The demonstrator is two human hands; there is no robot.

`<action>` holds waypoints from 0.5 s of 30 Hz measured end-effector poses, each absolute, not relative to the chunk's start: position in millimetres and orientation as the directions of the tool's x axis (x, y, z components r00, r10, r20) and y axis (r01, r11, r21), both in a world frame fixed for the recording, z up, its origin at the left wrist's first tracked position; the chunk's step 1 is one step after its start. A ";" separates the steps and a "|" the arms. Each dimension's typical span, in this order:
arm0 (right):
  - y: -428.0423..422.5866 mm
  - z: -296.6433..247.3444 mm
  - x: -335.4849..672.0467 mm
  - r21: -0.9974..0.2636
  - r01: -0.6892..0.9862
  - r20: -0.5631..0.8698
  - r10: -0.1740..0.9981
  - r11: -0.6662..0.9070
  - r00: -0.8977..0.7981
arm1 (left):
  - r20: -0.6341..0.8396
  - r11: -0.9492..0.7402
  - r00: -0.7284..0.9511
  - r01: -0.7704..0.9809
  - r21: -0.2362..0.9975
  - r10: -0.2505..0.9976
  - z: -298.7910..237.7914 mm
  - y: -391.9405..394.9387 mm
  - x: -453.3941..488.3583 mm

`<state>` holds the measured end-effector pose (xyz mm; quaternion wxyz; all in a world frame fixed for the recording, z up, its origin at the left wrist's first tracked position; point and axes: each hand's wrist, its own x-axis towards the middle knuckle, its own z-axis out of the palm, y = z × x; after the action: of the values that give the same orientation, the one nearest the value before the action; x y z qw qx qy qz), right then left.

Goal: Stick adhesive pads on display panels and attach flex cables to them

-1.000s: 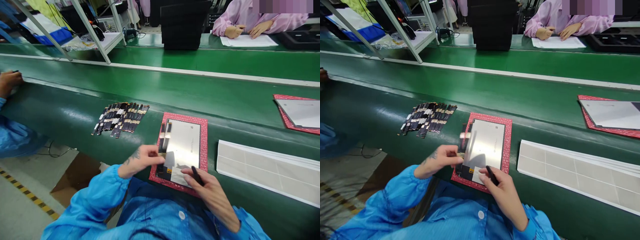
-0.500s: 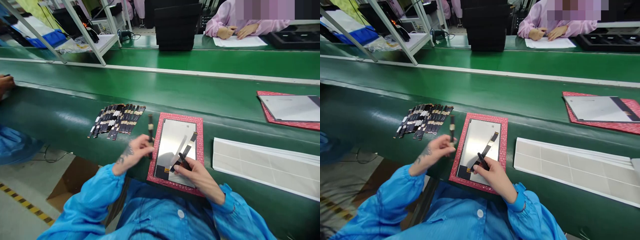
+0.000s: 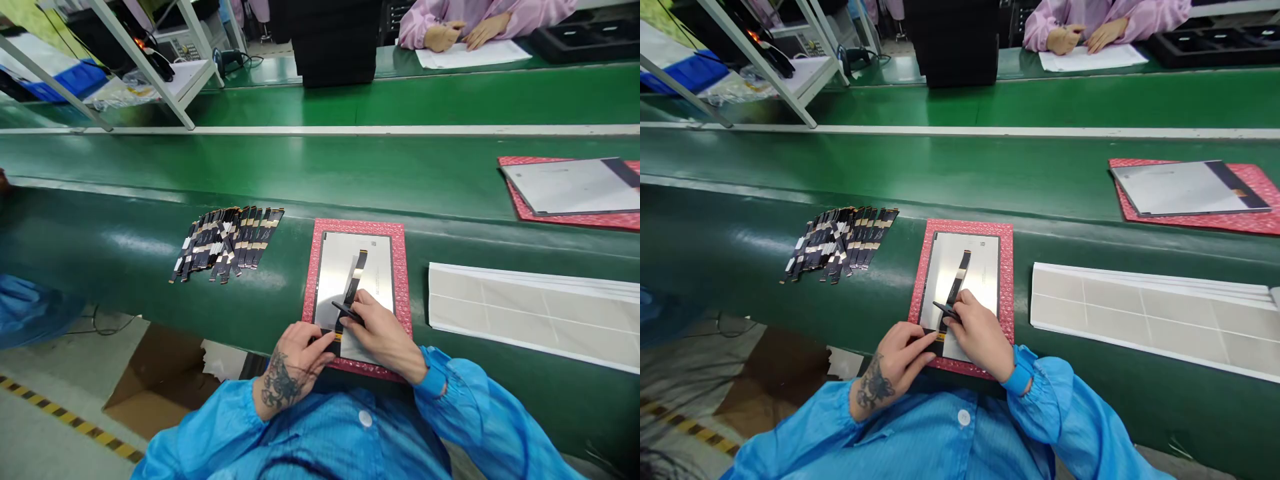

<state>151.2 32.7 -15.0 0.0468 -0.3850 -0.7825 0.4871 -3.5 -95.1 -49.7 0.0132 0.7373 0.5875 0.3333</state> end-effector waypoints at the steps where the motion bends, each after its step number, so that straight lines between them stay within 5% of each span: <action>1: 32.3 -15.2 151.6 -0.790 0.563 -0.303 0.644 0.242 -0.702 | 0.498 -0.309 0.078 0.863 0.399 0.864 -54.3 -96.1 5.4; 15: 31.5 -17.1 153.6 -0.740 0.566 -0.288 0.590 0.363 -0.754 | 0.493 -0.276 0.020 0.849 0.452 0.870 -51.8 -103.1 9.8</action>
<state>153.6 31.5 -17.1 0.0132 -0.3502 -0.8253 0.4428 9.8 -103.1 -51.8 0.0148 0.7141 0.6016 0.3577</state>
